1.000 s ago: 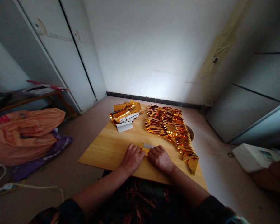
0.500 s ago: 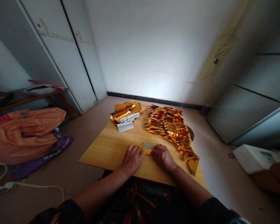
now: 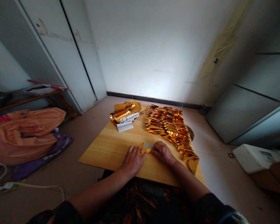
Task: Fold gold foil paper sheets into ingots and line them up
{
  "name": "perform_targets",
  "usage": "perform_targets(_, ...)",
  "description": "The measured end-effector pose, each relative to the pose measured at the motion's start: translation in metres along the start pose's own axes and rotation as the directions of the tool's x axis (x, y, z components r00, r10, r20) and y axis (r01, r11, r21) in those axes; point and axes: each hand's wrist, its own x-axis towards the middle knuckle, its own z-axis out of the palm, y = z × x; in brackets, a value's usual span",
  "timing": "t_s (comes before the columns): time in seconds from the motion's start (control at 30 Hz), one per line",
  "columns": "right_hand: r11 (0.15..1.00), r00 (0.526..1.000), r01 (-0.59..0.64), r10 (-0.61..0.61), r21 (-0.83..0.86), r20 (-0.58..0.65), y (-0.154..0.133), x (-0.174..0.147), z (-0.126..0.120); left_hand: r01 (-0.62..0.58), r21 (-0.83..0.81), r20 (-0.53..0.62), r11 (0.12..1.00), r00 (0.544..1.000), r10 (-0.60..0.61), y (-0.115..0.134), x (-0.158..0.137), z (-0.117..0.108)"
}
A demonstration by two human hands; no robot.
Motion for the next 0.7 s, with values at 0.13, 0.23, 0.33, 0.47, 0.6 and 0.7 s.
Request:
perform_targets(0.13,0.997,0.997,0.053,-0.056,0.047,0.045,0.003,0.001,-0.005,-0.003,-0.022,0.040,1.000,0.999,0.003,0.001,-0.002,0.002)
perform_targets(0.23,0.996,0.993,0.087,-0.089,0.036,0.071,0.003,0.002,-0.008,0.003,-0.045,0.086,0.999,0.996,0.001,0.000,-0.001,0.000)
perform_targets(0.33,0.998,0.993,0.060,-0.059,-0.001,0.100,0.000,0.005,-0.010,0.007,-0.056,0.144,0.998,0.990,0.001,0.000,0.000,-0.005)
perform_targets(0.47,0.995,0.984,-0.081,0.090,-0.065,0.152,-0.006,0.013,-0.010,0.007,-0.049,0.235,0.999,0.972,0.005,0.001,0.002,-0.014)
perform_targets(0.6,0.974,0.959,-0.174,0.201,-0.145,0.199,-0.013,0.019,-0.013,0.011,-0.055,0.256,0.998,0.967,0.003,0.001,0.003,-0.018)
perform_targets(0.7,0.959,0.946,-0.200,0.242,-0.199,0.217,-0.019,0.022,-0.015,0.021,-0.069,0.247,0.997,0.969,-0.003,0.002,0.004,-0.016)
